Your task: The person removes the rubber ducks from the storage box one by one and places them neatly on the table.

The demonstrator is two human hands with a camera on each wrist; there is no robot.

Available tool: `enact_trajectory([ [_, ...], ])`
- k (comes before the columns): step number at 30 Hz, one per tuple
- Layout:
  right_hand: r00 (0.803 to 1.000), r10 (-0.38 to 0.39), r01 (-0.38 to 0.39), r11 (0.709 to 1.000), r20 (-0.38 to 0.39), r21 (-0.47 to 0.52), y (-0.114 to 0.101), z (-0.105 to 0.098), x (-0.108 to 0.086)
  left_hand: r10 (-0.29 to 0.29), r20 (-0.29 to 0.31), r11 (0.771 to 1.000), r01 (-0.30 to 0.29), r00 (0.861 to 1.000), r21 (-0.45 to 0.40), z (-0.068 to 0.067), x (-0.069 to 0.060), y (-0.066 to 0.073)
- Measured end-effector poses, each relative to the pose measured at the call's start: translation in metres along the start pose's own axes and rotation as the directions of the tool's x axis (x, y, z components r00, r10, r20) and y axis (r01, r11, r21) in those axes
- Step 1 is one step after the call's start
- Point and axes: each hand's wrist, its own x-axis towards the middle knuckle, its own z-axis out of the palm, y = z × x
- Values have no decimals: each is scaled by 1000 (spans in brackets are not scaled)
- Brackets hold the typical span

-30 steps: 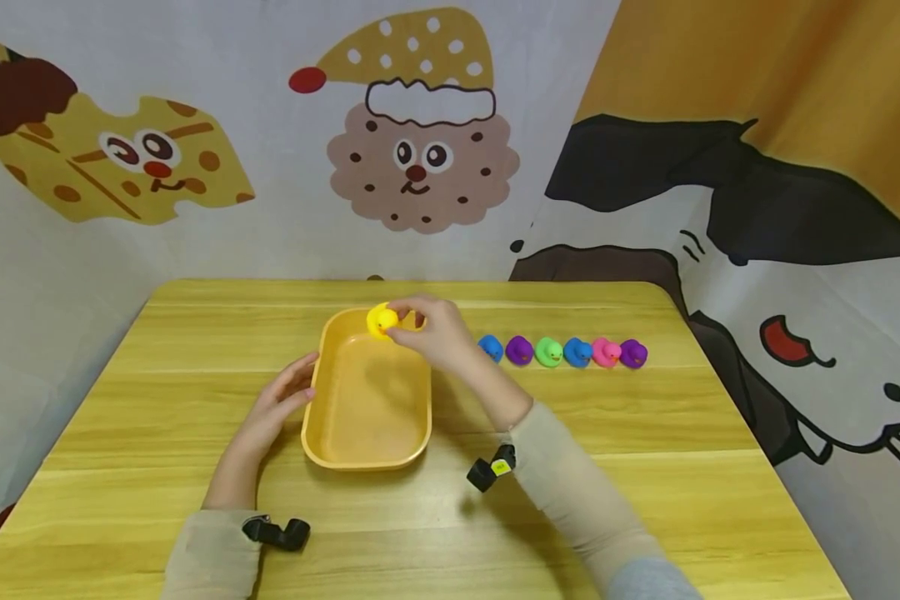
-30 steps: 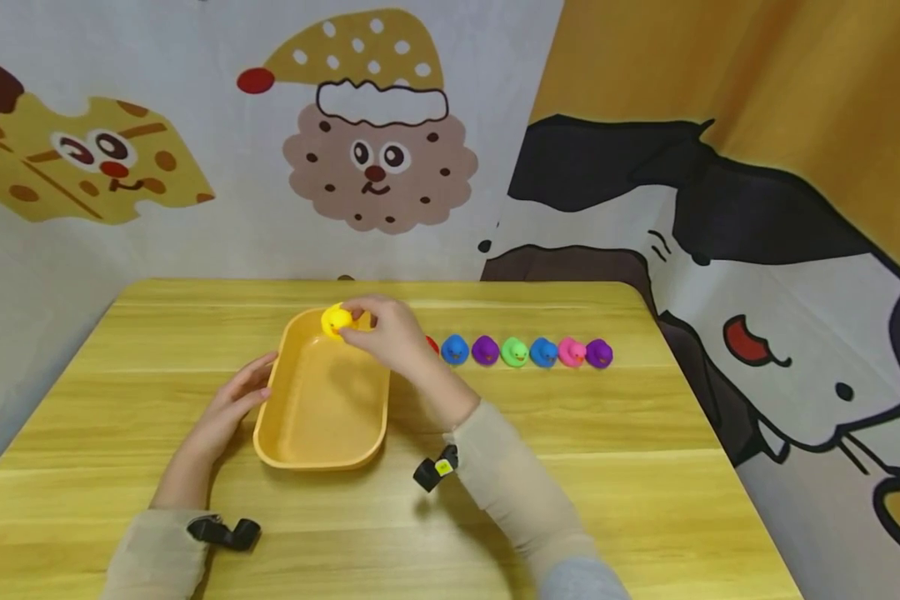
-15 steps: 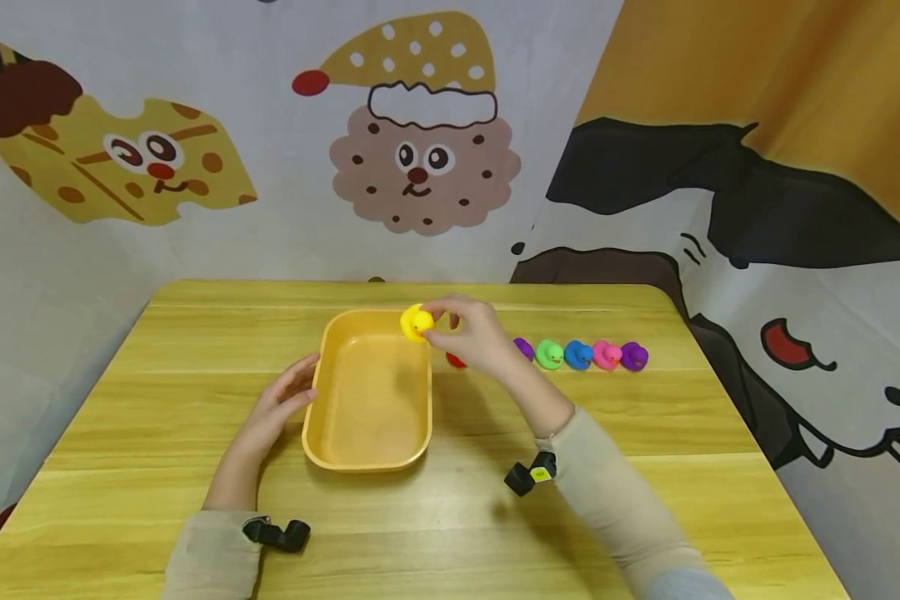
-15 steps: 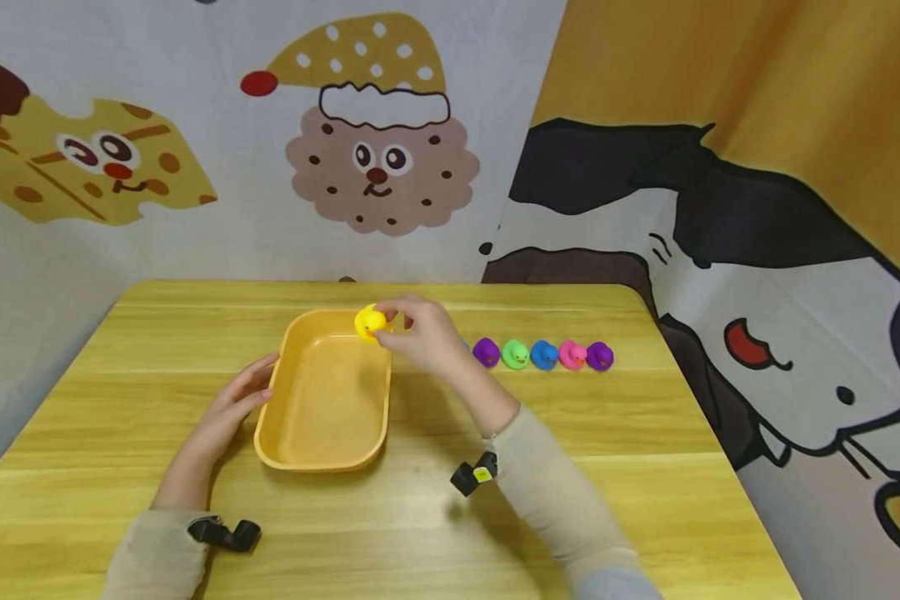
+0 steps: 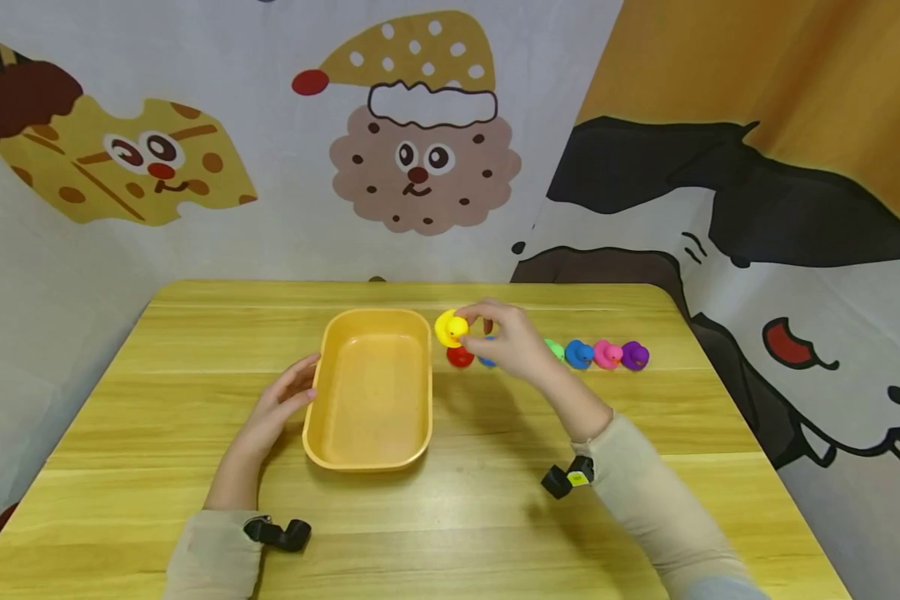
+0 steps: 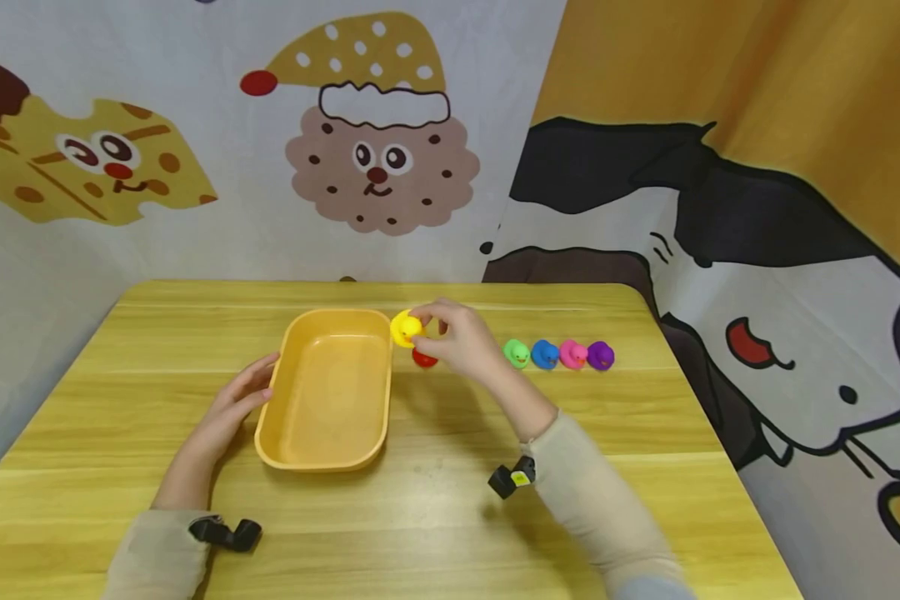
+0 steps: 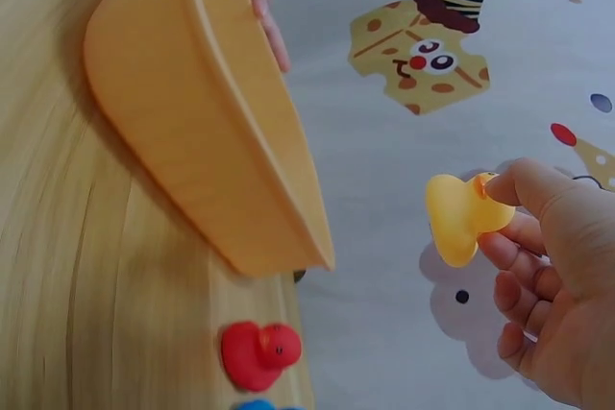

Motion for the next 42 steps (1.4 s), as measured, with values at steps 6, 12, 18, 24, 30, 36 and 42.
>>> enact_trajectory([
  [6, 1000, 17, -17, 1000, 12, 2, 12, -11, -9, 8, -2, 1000, -8, 1000, -8, 0, 0, -1],
  [12, 997, 63, -64, 998, 37, 15, 26, -25, -18, -3, -7, 1000, 3, 1000, -13, 0, 1, -3],
  [18, 999, 48, -47, 998, 15, -36, 39, -39, -25, 4, -2, 1000, -4, 1000, -15, 0, 1, -2],
  [24, 998, 55, -54, 997, 13, -63, 51, -50, -33, -7, -5, 1000, 7, 1000, -10, -1, 1, -1],
  [30, 997, 68, -67, 995, 20, -76, 63, -62, -42, -10, 0, 1000, 10, 1000, 0, 0, 1, -2],
  [36, 997, 78, -76, 992, 19, -104, 75, -74, -53, -16, -8, 1000, 16, 1000, -1, 0, 1, -3],
  [42, 993, 118, -115, 981, 8, -155, 85, -87, -63, -28, -13, 1000, 28, 1000, -4, 0, 1, -4],
])
